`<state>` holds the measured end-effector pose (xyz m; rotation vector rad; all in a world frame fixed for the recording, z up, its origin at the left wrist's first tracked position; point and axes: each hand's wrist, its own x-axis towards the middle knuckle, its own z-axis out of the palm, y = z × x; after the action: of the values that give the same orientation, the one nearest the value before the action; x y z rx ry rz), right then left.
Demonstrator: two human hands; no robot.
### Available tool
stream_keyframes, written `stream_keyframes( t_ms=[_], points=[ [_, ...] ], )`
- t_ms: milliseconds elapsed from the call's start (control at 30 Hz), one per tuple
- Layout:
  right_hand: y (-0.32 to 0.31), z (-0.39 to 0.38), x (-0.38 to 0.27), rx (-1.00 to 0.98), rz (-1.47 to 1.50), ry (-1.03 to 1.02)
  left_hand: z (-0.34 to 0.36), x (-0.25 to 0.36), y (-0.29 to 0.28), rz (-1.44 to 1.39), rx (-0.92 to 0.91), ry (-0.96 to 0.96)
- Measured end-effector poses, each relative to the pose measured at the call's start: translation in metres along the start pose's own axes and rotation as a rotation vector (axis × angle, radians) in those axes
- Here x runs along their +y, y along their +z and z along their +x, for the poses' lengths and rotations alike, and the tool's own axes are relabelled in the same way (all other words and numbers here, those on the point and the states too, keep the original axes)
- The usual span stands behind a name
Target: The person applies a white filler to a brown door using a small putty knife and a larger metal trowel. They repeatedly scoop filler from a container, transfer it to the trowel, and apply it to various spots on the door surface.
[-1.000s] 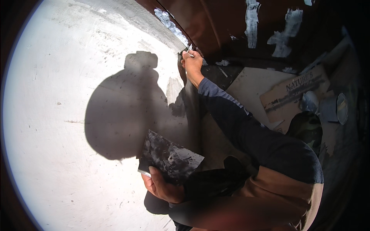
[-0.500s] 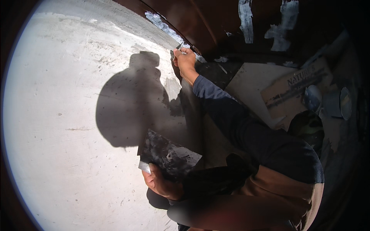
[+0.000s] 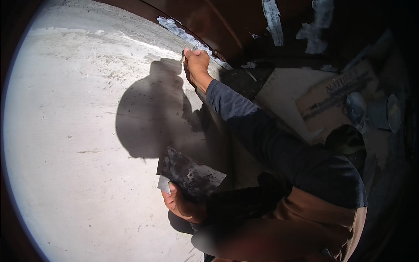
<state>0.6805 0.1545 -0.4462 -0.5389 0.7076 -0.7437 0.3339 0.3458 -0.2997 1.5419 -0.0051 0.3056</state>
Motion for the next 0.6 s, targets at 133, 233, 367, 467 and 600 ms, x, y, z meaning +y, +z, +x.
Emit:
stream_keyframes(
  t_ms=[133,233,367,467,600],
  points=[
    [-0.04,-0.022,-0.016,0.0,0.136,0.194,0.0,0.002,0.002,0.024,0.0,0.003],
    [-0.042,-0.015,-0.029,-0.005,0.203,0.223,-0.002,0.003,0.004,0.07,-0.005,0.015],
    [-0.022,-0.017,-0.038,-0.104,0.273,0.168,-0.005,0.006,0.007,0.076,-0.012,-0.01],
    [-0.027,-0.027,-0.034,-0.185,0.289,0.19,-0.004,0.007,0.009,0.088,-0.007,-0.005],
    [-0.051,-0.02,-0.014,-0.052,0.185,0.206,-0.006,0.008,0.012,0.098,-0.006,-0.028]
  ],
)
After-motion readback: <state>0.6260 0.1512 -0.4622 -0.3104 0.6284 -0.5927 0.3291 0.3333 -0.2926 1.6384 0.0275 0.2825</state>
